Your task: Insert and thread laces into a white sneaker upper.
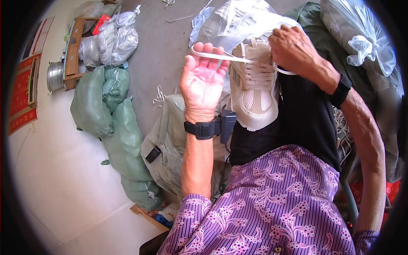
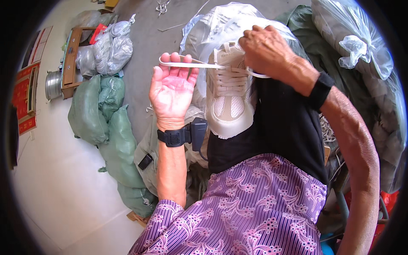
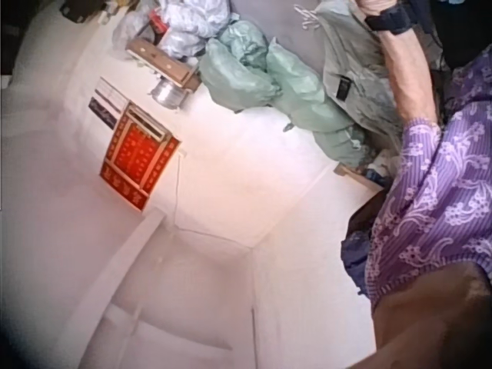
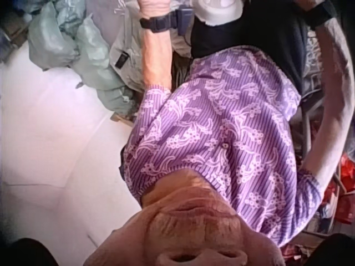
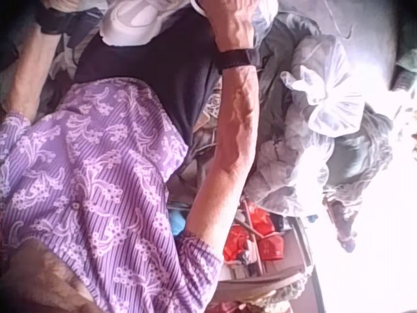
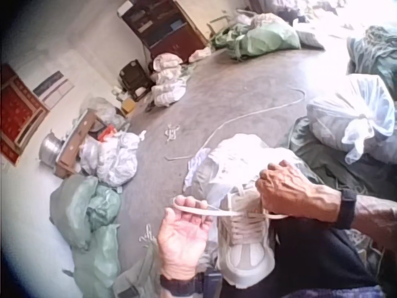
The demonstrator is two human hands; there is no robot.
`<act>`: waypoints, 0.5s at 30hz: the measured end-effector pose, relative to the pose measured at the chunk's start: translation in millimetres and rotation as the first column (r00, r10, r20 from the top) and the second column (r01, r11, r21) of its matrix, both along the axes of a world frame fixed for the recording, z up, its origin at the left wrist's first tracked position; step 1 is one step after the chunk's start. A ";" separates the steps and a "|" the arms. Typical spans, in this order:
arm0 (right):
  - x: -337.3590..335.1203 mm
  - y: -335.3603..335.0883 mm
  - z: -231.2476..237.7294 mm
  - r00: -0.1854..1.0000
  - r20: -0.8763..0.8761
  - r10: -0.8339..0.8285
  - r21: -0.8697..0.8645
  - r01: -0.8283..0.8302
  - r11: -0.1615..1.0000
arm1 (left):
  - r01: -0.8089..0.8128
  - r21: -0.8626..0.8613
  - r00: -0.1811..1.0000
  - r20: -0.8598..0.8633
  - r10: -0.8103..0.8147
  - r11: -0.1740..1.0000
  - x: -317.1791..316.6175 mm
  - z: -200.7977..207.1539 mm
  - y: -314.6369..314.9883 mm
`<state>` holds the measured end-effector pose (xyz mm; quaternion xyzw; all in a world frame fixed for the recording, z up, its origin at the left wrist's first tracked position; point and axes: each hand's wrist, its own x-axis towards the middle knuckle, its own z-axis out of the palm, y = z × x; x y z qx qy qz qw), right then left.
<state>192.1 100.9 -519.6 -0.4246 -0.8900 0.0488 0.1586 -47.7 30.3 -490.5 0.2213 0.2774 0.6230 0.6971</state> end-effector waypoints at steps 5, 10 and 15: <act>65.5 12.0 -8.6 0.981 0.029 -0.194 -0.002 0.194 0.981 | 0.125 -0.052 0.992 0.035 -0.123 0.991 18.1 -5.0 -3.1; 110.7 11.9 -9.2 0.967 0.048 -0.252 -0.029 0.253 0.967 | 0.020 -0.290 0.984 -0.163 -0.070 0.957 30.4 -1.5 -6.7; 204.6 19.2 -33.4 0.885 0.192 -0.424 0.017 0.430 0.903 | 0.027 -0.343 0.980 -0.175 -0.092 0.939 26.9 -20.7 -4.8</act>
